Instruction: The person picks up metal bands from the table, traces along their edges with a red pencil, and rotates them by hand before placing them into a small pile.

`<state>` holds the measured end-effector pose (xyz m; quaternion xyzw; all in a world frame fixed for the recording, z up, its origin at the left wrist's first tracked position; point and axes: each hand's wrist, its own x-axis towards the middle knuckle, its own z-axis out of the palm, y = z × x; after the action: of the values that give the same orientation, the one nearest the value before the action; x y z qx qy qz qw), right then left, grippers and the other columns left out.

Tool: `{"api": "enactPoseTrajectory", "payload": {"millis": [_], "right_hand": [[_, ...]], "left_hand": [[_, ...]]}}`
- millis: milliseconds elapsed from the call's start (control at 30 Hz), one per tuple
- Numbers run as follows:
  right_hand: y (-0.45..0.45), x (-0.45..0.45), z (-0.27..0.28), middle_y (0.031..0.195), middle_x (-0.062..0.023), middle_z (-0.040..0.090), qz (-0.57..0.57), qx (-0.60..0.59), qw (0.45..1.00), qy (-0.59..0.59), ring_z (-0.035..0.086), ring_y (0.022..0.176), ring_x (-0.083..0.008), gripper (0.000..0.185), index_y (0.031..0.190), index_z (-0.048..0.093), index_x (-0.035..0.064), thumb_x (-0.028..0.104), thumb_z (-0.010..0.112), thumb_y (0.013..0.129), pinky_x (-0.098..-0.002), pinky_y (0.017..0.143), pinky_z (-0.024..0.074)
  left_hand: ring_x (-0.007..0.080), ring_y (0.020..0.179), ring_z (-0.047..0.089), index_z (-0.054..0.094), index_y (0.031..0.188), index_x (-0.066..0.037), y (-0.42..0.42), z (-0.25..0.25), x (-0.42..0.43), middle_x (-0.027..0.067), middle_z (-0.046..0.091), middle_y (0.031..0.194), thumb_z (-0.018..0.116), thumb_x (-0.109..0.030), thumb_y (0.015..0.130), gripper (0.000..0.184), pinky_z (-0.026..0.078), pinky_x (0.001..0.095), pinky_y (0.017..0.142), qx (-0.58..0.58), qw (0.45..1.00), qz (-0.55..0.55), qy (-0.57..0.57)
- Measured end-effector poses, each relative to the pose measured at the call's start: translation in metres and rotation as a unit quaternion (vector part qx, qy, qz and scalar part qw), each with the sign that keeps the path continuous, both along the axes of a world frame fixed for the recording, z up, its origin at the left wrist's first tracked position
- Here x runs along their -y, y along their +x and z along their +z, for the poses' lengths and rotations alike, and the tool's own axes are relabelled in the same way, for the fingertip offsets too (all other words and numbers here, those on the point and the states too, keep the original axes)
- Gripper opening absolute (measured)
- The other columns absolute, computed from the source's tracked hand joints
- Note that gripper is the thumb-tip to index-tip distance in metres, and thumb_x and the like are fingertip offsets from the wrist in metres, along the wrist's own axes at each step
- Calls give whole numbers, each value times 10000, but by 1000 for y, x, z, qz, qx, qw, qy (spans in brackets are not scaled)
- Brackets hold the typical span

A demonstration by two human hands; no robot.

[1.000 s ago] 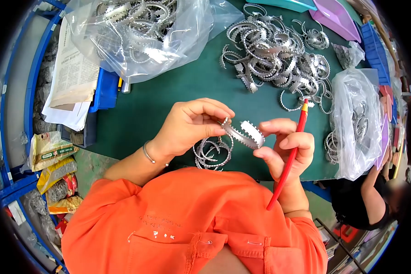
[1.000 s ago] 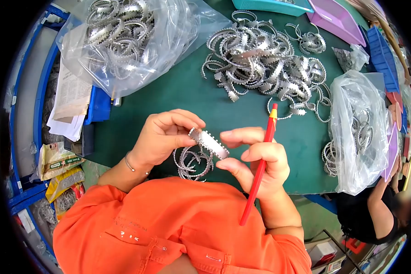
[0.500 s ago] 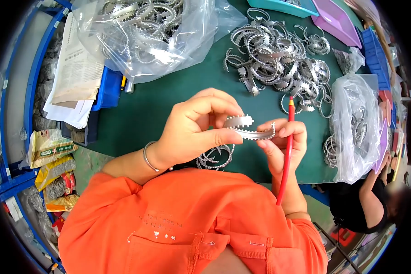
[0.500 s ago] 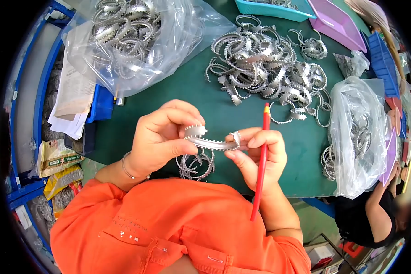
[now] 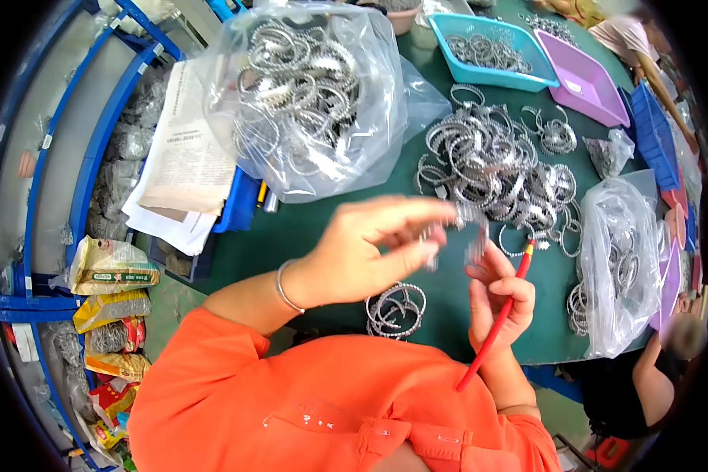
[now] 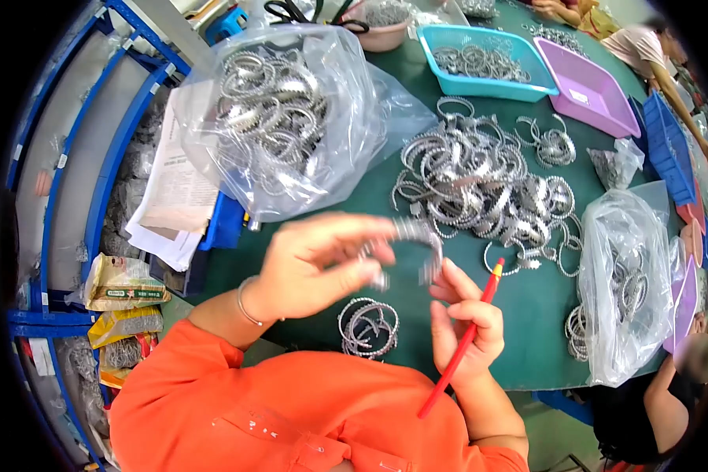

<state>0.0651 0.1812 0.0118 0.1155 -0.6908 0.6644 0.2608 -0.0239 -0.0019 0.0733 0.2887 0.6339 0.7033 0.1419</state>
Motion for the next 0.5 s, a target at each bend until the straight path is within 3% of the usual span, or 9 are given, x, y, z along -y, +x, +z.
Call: {"api": "enactPoseTrajectory", "payload": {"millis": [67,133,167,233,267,300,400,467,500], "right_hand": [[-2,-1,5,1133,-286,499,-27,10,999,-16,572,988,-302,196,875,381,43,-88,511,807,-347,774,509],[-1,-5,4,1094,-270,531,-56,15,998,-21,593,943,-285,156,856,391,38,-71,498,822,-331,749,512],[-1,-8,3,1094,-270,531,-58,13,998,-20,593,943,-285,156,856,391,38,-71,498,822,-331,749,512],[3,-13,2,1083,-265,540,-64,39,997,-29,603,915,-271,148,854,398,32,-81,487,821,-327,739,511],[3,-11,4,1061,-252,556,-83,54,995,-23,616,868,-252,135,844,413,21,-86,490,815,-329,722,514],[0,-14,1,995,-224,593,-104,50,993,24,624,830,-234,121,824,459,12,-98,501,797,-319,709,513],[-14,-20,1,879,-183,630,-117,-21,962,247,627,730,-248,190,776,524,12,-151,551,682,-283,641,496],[-24,-19,5,879,-135,618,-87,-31,935,342,593,695,-275,239,803,512,21,-106,586,614,-317,595,476],[-32,-18,4,881,-116,609,-69,-45,920,383,579,700,-275,243,812,508,25,-77,595,608,-330,590,466]], "left_hand": [[99,704,567,566,1081,14,-28,30,10,80,620,871,651,10,732,359,476,226,615,-344,903,208,-149],[97,633,524,575,1089,-19,-68,36,24,58,613,804,636,-30,749,345,443,220,586,-427,799,392,-159],[114,659,517,561,1117,-39,-87,42,37,84,585,851,610,-45,771,350,441,222,612,-453,735,438,-250],[285,847,534,512,1162,-19,-123,38,59,180,508,1014,572,-43,787,381,442,334,738,-496,628,470,-372],[380,881,503,534,1075,41,-138,38,65,219,521,986,615,-49,737,359,416,413,779,-539,581,473,-385],[389,890,504,528,1058,67,-146,39,70,243,523,1007,605,-120,768,353,415,415,788,-564,546,456,-420],[386,956,507,495,1112,52,-171,41,73,260,519,1060,500,-237,863,382,404,409,822,-565,568,419,-429],[406,954,516,525,1021,60,-182,53,72,279,541,1021,459,-348,877,437,410,423,813,-429,603,394,-545],[406,954,516,525,1021,60,-186,58,73,279,541,1021,459,-348,877,437,410,423,813,-426,607,395,-543]]}}
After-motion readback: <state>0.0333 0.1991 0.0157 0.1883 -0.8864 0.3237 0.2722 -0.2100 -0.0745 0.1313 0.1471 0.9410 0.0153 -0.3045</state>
